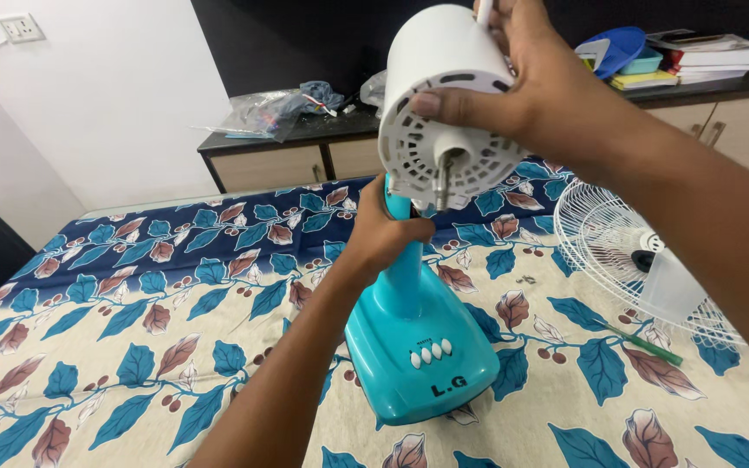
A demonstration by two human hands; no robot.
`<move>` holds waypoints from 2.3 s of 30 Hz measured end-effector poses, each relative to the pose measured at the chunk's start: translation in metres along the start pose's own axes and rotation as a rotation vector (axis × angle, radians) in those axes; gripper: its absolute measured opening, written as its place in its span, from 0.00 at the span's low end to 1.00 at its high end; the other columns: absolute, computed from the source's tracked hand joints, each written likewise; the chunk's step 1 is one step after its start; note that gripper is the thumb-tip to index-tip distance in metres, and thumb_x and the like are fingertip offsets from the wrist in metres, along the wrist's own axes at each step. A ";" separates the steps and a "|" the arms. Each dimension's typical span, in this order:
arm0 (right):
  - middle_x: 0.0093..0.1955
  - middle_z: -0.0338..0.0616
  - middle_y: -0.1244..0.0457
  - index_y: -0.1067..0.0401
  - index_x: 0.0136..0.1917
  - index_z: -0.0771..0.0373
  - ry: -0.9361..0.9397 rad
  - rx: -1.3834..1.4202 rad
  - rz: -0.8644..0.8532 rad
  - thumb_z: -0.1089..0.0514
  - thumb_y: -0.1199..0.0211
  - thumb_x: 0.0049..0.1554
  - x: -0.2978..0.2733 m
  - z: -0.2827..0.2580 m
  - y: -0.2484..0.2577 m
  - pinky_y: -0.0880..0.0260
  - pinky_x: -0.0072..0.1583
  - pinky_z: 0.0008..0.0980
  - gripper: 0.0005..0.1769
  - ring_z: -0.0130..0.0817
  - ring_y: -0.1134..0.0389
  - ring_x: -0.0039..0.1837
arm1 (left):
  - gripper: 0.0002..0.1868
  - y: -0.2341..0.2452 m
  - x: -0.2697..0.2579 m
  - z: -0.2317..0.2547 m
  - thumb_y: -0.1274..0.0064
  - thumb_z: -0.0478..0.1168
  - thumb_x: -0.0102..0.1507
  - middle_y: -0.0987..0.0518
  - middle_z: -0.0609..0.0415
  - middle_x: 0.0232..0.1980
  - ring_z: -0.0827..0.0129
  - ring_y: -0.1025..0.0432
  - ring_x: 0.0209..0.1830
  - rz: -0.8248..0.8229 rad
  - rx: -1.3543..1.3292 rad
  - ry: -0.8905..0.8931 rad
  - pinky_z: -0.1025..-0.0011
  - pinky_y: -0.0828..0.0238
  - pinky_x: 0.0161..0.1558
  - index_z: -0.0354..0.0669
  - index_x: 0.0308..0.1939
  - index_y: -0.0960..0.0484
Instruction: The person assembles a small table fan by attaching the white motor housing to the teal base, inserting and tightening a central screw with a screwdriver, and securing the assembly. The person then uses a toothbrush to clean the rear vents of the motor housing.
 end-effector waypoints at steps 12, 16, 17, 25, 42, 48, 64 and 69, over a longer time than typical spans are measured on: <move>0.60 0.61 0.35 0.50 0.70 0.70 -0.210 0.106 0.004 0.41 0.25 0.49 0.030 0.043 -0.054 0.22 0.56 0.37 0.51 0.44 0.24 0.60 | 0.28 0.022 -0.008 -0.066 0.44 0.23 0.41 0.22 0.50 0.35 0.61 0.23 0.37 -0.128 -0.218 0.176 0.64 0.23 0.36 0.38 0.46 0.26; 0.61 0.63 0.36 0.53 0.72 0.70 -0.190 0.075 0.009 0.39 0.24 0.47 0.032 0.045 -0.066 0.21 0.60 0.37 0.57 0.45 0.26 0.62 | 0.26 0.031 -0.012 -0.073 0.44 0.24 0.41 0.20 0.49 0.36 0.61 0.23 0.38 -0.146 -0.175 0.152 0.65 0.22 0.39 0.37 0.45 0.24; 0.61 0.63 0.37 0.53 0.73 0.69 -0.198 0.064 0.014 0.39 0.24 0.46 0.032 0.046 -0.068 0.21 0.60 0.37 0.58 0.45 0.26 0.62 | 0.26 0.032 -0.013 -0.074 0.42 0.24 0.42 0.20 0.49 0.36 0.61 0.23 0.38 -0.132 -0.172 0.148 0.66 0.22 0.40 0.37 0.45 0.24; 0.68 0.66 0.43 0.60 0.76 0.70 -0.249 0.196 -0.001 0.38 0.27 0.43 0.025 0.052 -0.061 0.26 0.65 0.40 0.64 0.50 0.31 0.68 | 0.31 0.009 -0.053 -0.035 0.35 0.32 0.50 0.19 0.48 0.42 0.61 0.21 0.39 0.617 0.166 -0.292 0.66 0.25 0.44 0.35 0.55 0.30; 0.79 0.69 0.49 0.57 0.82 0.62 -0.142 0.079 -0.168 0.32 0.31 0.40 0.019 0.064 -0.050 0.52 0.78 0.56 0.68 0.62 0.51 0.83 | 0.28 0.001 -0.048 -0.057 0.41 0.28 0.49 0.15 0.48 0.45 0.61 0.19 0.44 0.490 0.136 -0.309 0.68 0.25 0.50 0.36 0.54 0.23; 0.78 0.71 0.50 0.56 0.81 0.63 -0.145 0.042 -0.139 0.29 0.32 0.41 0.027 0.066 -0.051 0.51 0.76 0.59 0.68 0.63 0.51 0.82 | 0.30 0.008 -0.040 -0.051 0.42 0.28 0.48 0.18 0.51 0.41 0.66 0.23 0.39 0.419 0.110 -0.223 0.70 0.25 0.44 0.36 0.56 0.25; 0.65 0.65 0.48 0.54 0.71 0.73 -0.052 -0.110 0.155 0.33 0.22 0.47 0.035 0.034 -0.096 0.25 0.65 0.45 0.62 0.56 0.37 0.71 | 0.18 0.054 -0.032 -0.099 0.41 0.23 0.48 0.21 0.55 0.37 0.72 0.25 0.36 0.151 -0.023 -0.095 0.72 0.28 0.37 0.33 0.42 0.21; 0.67 0.65 0.51 0.60 0.75 0.74 -0.088 -0.129 0.154 0.29 0.26 0.46 0.023 0.028 -0.108 0.26 0.62 0.43 0.67 0.59 0.41 0.72 | 0.19 0.055 -0.041 -0.092 0.40 0.28 0.51 0.18 0.53 0.39 0.69 0.23 0.38 0.146 -0.026 -0.050 0.69 0.25 0.41 0.34 0.46 0.21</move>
Point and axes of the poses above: each hand's wrist, its own x-axis towards the middle knuckle, its own y-axis out of the back of the hand, z = x × y, the point moved 6 cm from there along x, towards the middle knuckle
